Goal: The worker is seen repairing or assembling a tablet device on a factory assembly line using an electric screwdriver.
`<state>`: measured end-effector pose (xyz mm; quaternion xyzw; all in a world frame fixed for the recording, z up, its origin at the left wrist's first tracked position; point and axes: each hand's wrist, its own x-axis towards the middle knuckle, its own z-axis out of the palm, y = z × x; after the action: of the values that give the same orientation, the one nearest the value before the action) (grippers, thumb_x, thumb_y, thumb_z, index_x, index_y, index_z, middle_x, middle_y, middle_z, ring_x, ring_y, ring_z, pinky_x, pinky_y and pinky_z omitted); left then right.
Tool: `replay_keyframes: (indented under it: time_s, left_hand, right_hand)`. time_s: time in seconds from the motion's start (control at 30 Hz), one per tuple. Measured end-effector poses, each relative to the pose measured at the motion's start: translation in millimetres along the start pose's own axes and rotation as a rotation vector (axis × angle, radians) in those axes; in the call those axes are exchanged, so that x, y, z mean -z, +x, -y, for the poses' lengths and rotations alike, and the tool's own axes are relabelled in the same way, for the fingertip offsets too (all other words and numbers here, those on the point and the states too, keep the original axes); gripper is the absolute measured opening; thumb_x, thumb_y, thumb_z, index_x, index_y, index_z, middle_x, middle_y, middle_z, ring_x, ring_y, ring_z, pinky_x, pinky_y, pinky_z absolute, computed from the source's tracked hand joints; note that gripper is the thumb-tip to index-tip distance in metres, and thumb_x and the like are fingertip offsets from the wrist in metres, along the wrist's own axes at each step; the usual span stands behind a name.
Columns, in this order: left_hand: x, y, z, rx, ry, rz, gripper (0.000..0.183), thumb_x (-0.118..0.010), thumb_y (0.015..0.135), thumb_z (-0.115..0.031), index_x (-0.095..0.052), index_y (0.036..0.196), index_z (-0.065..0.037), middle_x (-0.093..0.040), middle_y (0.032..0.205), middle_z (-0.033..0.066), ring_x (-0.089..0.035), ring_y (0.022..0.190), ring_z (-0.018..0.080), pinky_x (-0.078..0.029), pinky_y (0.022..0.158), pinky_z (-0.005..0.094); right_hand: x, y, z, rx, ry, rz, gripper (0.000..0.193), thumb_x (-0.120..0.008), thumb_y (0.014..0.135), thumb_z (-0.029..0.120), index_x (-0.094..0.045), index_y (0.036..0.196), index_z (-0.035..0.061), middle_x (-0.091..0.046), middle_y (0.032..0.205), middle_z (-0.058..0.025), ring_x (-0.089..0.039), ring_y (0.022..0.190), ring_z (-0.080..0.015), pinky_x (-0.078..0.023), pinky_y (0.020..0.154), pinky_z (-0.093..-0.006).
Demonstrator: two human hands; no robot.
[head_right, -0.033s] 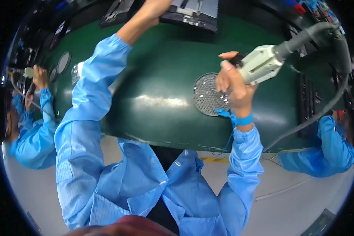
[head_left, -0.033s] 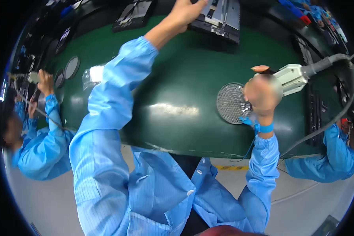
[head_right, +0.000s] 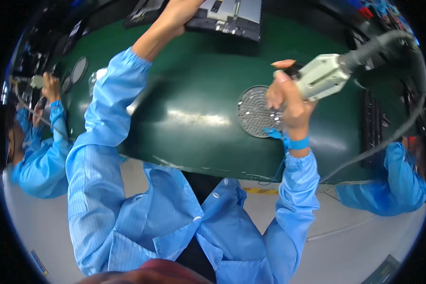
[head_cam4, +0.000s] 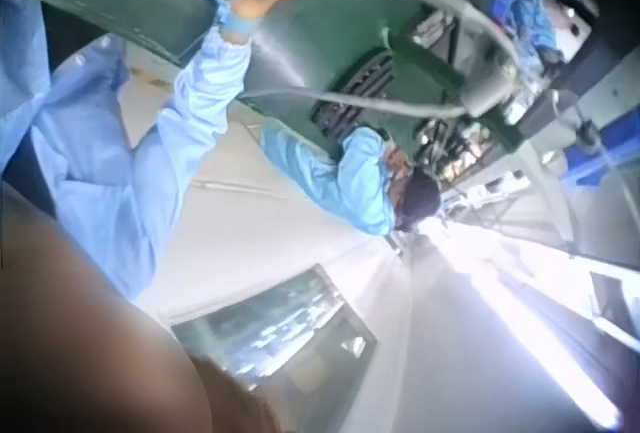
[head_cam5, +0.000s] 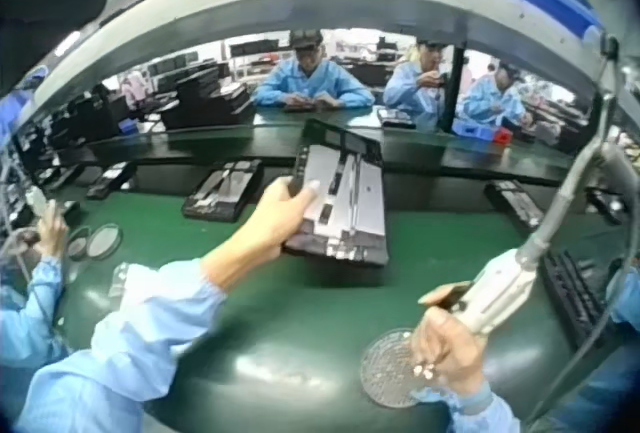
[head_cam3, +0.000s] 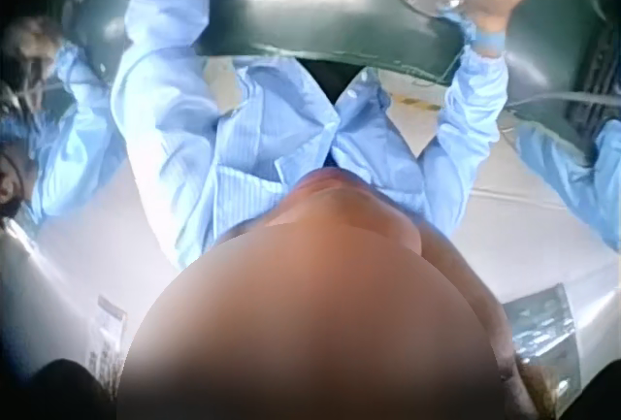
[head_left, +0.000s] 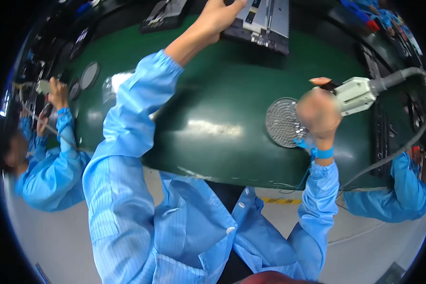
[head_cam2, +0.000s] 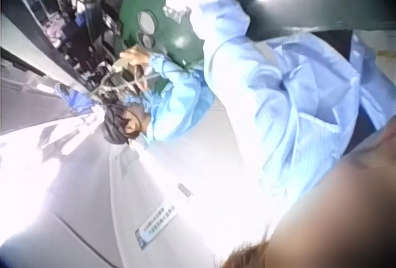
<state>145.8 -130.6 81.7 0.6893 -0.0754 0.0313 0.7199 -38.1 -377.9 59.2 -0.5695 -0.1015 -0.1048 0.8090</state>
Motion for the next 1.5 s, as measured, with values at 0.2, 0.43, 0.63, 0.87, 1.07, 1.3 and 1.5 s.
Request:
replay_keyframes:
  time_s: [0.2,0.43,0.63,0.87,1.07,1.3,1.5]
  left_hand:
    - [65.6,-212.2,-8.3,0.25,0.124,-0.19,0.057,-0.073,0.099,-0.029,-0.052,0.136,0.008,-0.071,0.11,0.0145,-0.069,0.092,0.0147,-0.058,0.077,0.029]
    - [92.0,-280.1,4.1,0.017,0.907,-0.049,0.052,-0.066,0.099,-0.044,-0.071,0.108,0.007,-0.056,0.108,0.0318,-0.059,0.1,0.0422,-0.05,0.095,0.0468]
    - [246.3,-146.0,-8.2,-0.092,1.212,-0.314,0.036,-0.077,0.088,-0.044,-0.078,0.093,-0.009,-0.074,0.081,0.0113,-0.072,0.073,0.0263,-0.054,0.066,0.0385]
    - [278.5,-95.6,30.9,0.283,1.339,-0.052,0.059,-0.081,0.081,-0.058,-0.078,0.083,0.001,-0.074,0.079,0.0163,-0.071,0.073,0.026,-0.056,0.072,0.0391]
    - [250.0,-104.1,10.4,-0.052,1.138,-0.14,0.03,-0.08,0.09,-0.029,-0.077,0.1,0.0,-0.076,0.091,0.0113,-0.072,0.083,0.0208,-0.056,0.075,0.0335]
    - [147.9,-112.9,-18.0,0.07,0.464,0.17,0.021,-0.081,0.089,-0.013,-0.078,0.103,0.003,-0.077,0.092,0.0055,-0.068,0.082,0.0133,-0.054,0.076,0.0268]
    - [132.9,-98.0,45.9,0.041,0.546,0.139,0.035,-0.084,0.087,-0.031,-0.081,0.107,-0.002,-0.076,0.096,0.0127,-0.066,0.088,0.0215,-0.05,0.081,0.0298]
  right_hand:
    - [-4.5,0.9,1.3,0.018,-0.023,0.043,0.028,-0.055,0.098,0.011,-0.057,0.118,-0.0079,-0.037,0.058,0.001,-0.038,0.046,-0.0098,-0.036,0.047,-0.0292]
    - [-0.4,-0.2,-2.3,0.034,-0.11,0.035,0.03,-0.049,0.1,0.016,-0.055,0.12,-0.0063,-0.035,0.058,0.0015,-0.035,0.046,-0.0093,-0.037,0.048,-0.0282]
    - [-1.9,1.0,-2.8,0.057,-0.037,0.087,0.029,-0.052,0.098,0.012,-0.058,0.12,-0.0062,-0.036,0.057,0.0007,-0.037,0.045,-0.0101,-0.038,0.047,-0.0301]
    - [-4.4,-2.5,-1.9,0.041,-0.04,0.087,0.029,-0.053,0.098,0.011,-0.057,0.12,-0.0065,-0.036,0.058,0.0006,-0.038,0.046,-0.0102,-0.038,0.047,-0.0301]
    - [-8.2,-3.4,-0.5,0.042,-0.098,0.103,0.031,-0.049,0.1,0.014,-0.055,0.123,-0.006,-0.035,0.059,0.0015,-0.035,0.047,-0.0091,-0.037,0.048,-0.0285]
    - [-3.1,-2.4,-1.4,0.033,-0.028,0.095,0.029,-0.053,0.097,0.01,-0.058,0.119,-0.0084,-0.037,0.057,0.0004,-0.037,0.045,-0.0101,-0.038,0.047,-0.0305]
    - [-11.0,-3.7,2.0,0.037,-0.041,0.085,0.03,-0.055,0.096,0.009,-0.058,0.118,-0.0094,-0.036,0.057,0.0007,-0.037,0.045,-0.0101,-0.038,0.047,-0.0303]
